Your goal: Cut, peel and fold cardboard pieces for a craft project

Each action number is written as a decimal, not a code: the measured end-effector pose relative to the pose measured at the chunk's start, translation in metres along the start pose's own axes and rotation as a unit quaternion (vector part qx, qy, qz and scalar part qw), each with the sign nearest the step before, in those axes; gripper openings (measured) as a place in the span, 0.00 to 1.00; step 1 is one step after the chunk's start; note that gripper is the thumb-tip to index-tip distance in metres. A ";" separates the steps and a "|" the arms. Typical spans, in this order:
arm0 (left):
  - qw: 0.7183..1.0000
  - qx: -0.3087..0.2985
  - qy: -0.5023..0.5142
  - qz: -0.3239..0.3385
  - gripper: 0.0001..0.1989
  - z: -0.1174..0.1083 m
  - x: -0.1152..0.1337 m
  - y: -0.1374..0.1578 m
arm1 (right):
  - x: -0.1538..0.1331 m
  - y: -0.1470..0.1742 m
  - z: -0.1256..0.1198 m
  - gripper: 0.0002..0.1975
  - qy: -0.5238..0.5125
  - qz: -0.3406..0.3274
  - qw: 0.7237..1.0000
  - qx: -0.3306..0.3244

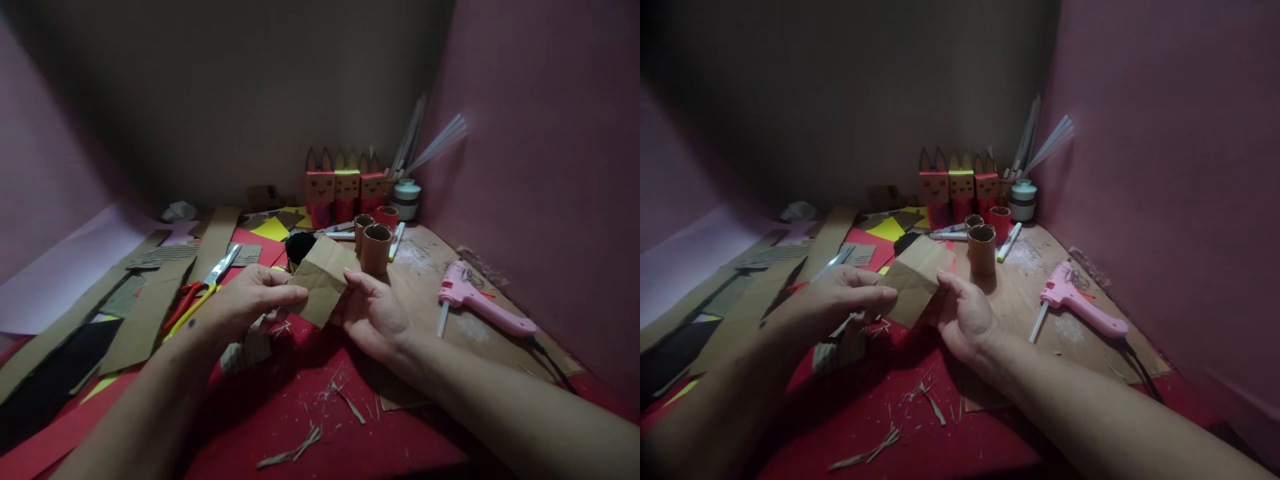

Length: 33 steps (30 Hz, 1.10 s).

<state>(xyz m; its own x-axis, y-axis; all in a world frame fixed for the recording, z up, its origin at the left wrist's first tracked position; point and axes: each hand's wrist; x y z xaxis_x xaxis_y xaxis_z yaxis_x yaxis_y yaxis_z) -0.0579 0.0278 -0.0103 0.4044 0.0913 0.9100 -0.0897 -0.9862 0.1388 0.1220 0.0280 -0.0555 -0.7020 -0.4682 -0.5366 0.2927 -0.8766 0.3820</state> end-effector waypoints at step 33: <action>0.999 -0.020 0.012 -0.035 0.15 -0.008 -0.010 -0.006 | -0.001 0.003 0.001 0.09 0.023 -0.006 1.000 -0.010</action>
<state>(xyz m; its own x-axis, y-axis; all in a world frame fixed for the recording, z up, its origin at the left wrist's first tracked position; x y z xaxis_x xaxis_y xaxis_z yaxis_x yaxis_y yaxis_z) -0.0682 0.0336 -0.0169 0.3887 0.1632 0.9068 -0.0994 -0.9710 0.2174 0.1228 0.0254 -0.0531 -0.6754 -0.4623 -0.5745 0.2984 -0.8838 0.3604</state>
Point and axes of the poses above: each hand's wrist, its own y-axis away from the middle knuckle, its own z-axis out of the palm, x = y × z, and after that the axes turned 11 degrees about x, right-handed
